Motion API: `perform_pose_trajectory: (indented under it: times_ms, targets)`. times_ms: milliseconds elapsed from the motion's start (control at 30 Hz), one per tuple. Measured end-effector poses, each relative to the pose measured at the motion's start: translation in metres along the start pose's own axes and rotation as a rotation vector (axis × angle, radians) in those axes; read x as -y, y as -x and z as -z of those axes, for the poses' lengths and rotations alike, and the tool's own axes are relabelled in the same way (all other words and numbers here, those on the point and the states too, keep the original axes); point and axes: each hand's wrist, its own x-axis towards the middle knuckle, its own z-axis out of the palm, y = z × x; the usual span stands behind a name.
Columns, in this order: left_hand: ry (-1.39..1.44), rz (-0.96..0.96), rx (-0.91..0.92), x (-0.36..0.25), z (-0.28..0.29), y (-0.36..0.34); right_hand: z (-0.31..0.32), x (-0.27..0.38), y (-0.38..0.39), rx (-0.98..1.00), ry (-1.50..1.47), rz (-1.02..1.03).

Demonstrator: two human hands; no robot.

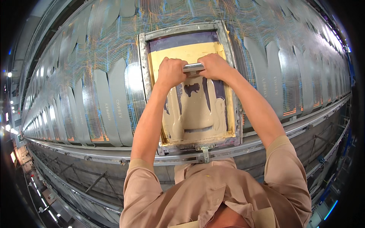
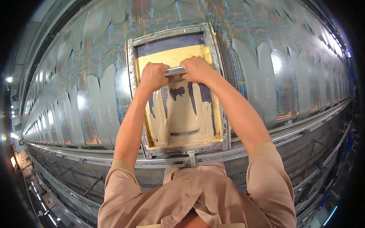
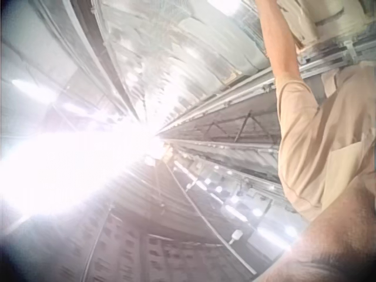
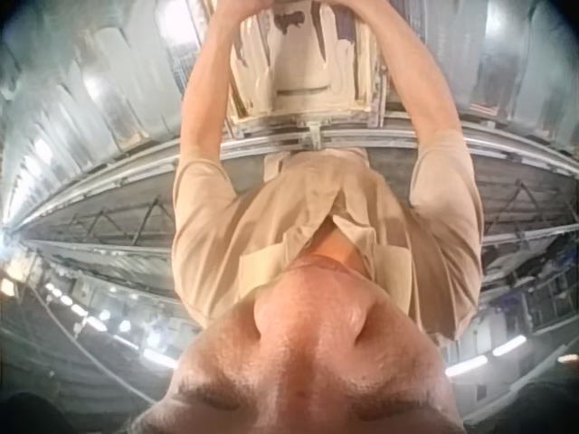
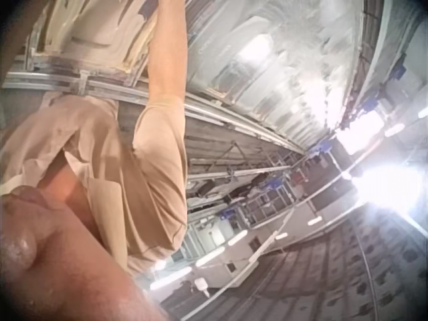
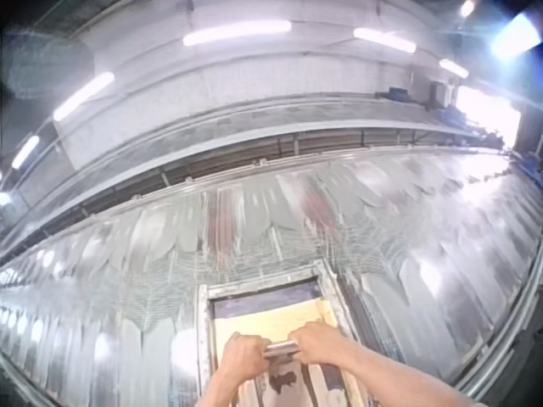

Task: The person uses a squeegee to spread ink across a screen printing frame mounted on a large curved surface. They repeatedly pull the squeegee down the screen to transfer ink onto the surface below, occasionally lifting the frame to check the progress.

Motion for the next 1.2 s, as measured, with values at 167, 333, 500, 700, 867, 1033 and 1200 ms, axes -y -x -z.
perform_pose_trajectory:
  times_ms: [167,333,500,700,867,1033,1200]
  targets:
    - [0.062,-0.027,-0.096,-0.012,-0.011,0.031,-0.01,0.019,0.032,0.027,0.121,0.062]
    - [0.074,-0.026,-0.044,-0.075,-0.026,0.149,-0.055,0.058,0.15,-0.012,0.097,0.152]
    - [0.101,-0.03,-0.073,-0.095,-0.018,0.173,-0.06,0.073,0.178,-0.089,0.026,0.187]
    - [-0.025,-0.091,-0.12,-0.03,-0.003,0.059,-0.016,0.028,0.063,-0.043,0.122,0.097]
    - [-0.035,-0.015,0.014,0.004,-0.004,0.001,0.009,0.006,0.007,0.022,0.004,0.015]
    - [-0.009,0.006,-0.01,0.002,-0.006,0.003,0.004,0.009,0.006,0.032,0.002,-0.013]
    - [0.065,-0.064,-0.132,-0.026,-0.015,0.048,-0.019,0.02,0.053,-0.049,0.026,0.073]
